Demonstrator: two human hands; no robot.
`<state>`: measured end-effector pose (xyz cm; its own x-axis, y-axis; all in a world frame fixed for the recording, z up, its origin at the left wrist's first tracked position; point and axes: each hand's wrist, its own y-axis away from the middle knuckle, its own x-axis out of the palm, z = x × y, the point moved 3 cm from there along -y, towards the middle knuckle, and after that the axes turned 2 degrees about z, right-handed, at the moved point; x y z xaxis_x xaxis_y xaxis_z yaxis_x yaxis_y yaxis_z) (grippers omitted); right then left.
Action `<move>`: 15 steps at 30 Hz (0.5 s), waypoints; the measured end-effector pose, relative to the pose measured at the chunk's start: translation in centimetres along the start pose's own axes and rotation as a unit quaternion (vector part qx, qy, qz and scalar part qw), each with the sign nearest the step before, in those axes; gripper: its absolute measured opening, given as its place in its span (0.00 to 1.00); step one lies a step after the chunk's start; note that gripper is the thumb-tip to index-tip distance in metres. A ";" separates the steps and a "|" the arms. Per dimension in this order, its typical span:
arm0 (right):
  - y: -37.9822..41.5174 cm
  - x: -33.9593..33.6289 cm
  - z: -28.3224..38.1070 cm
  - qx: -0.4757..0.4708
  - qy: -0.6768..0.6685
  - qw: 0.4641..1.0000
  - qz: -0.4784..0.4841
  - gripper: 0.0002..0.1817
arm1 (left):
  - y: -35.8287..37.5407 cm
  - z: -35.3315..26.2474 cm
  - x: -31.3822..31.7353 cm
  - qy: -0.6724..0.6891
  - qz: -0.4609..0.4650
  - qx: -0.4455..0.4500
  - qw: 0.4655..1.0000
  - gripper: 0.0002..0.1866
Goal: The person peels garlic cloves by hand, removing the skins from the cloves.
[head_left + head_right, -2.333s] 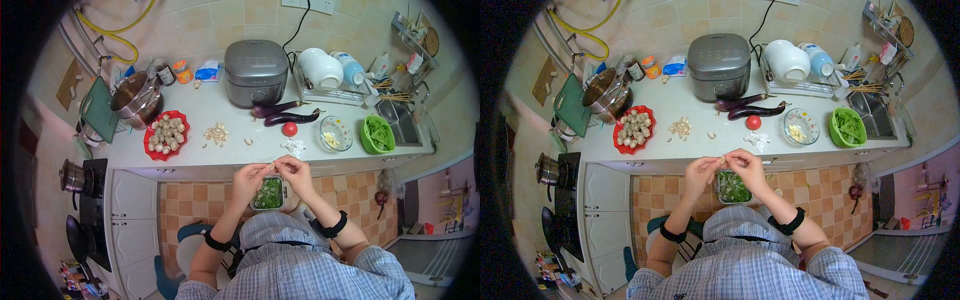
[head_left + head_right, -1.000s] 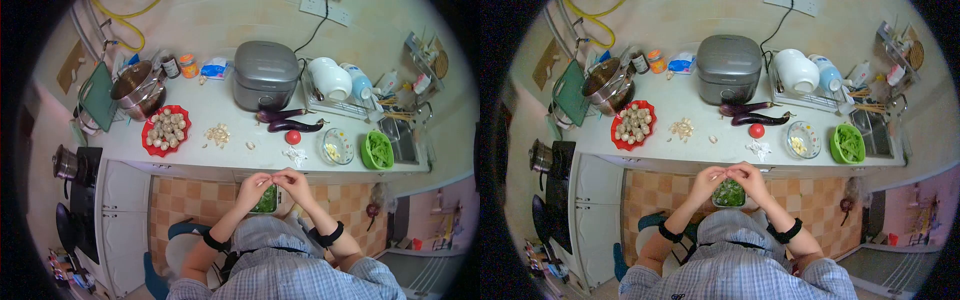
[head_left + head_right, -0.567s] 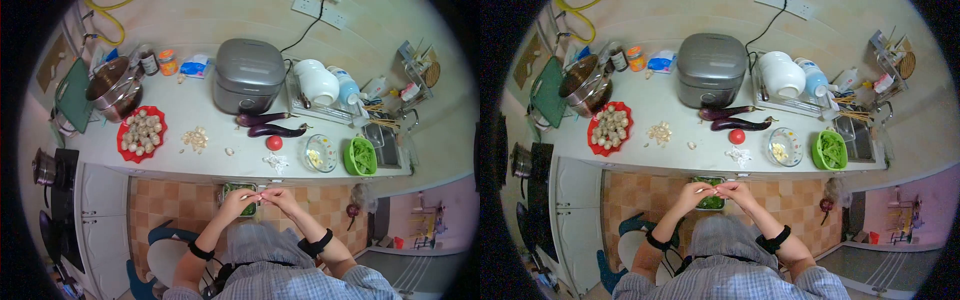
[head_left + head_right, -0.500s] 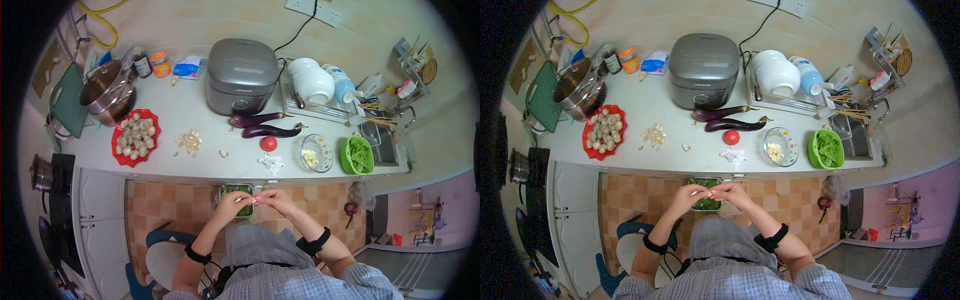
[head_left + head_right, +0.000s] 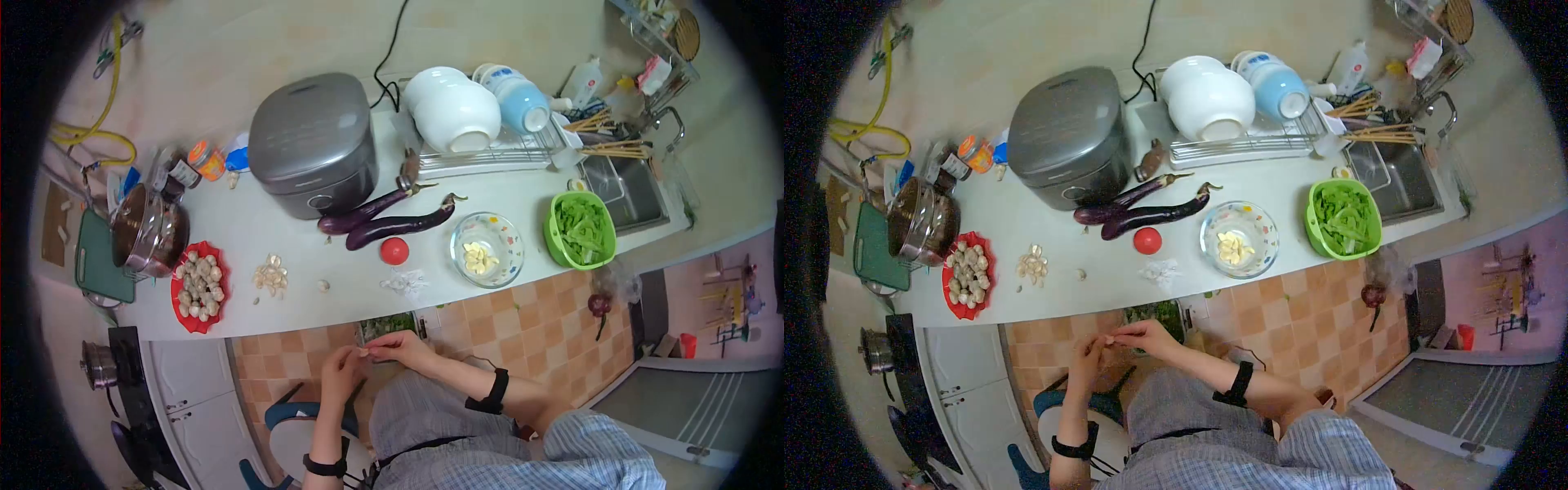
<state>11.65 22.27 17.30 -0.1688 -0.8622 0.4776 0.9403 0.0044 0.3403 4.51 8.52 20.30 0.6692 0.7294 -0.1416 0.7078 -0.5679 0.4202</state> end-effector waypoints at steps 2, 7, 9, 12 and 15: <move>0.1 -0.7 0.0 0.009 0.020 1.000 0.005 0.13 | 0.0 0.0 0.3 -0.032 -0.012 -0.007 0.999 0.09; 0.5 -1.5 0.4 0.023 -0.026 0.999 0.016 0.13 | 0.5 -1.8 1.6 -0.112 -0.029 -0.103 0.988 0.10; 0.5 -2.0 0.9 0.023 0.000 1.000 0.001 0.13 | -0.2 -1.1 2.0 -0.097 -0.057 -0.014 0.994 0.10; 0.6 -2.7 0.9 0.022 -0.055 0.998 0.010 0.14 | -0.6 -1.1 2.6 -0.088 -0.063 -0.004 0.994 0.10; 0.5 -2.9 1.0 0.034 -0.096 0.995 0.017 0.15 | -0.9 -1.7 2.8 -0.110 -0.054 0.038 0.992 0.10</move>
<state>12.27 25.32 16.87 -0.1957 -0.7489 0.6331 0.9257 0.0720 0.3713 5.42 11.73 21.06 0.6162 0.6911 -0.3776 0.7871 -0.5248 0.3241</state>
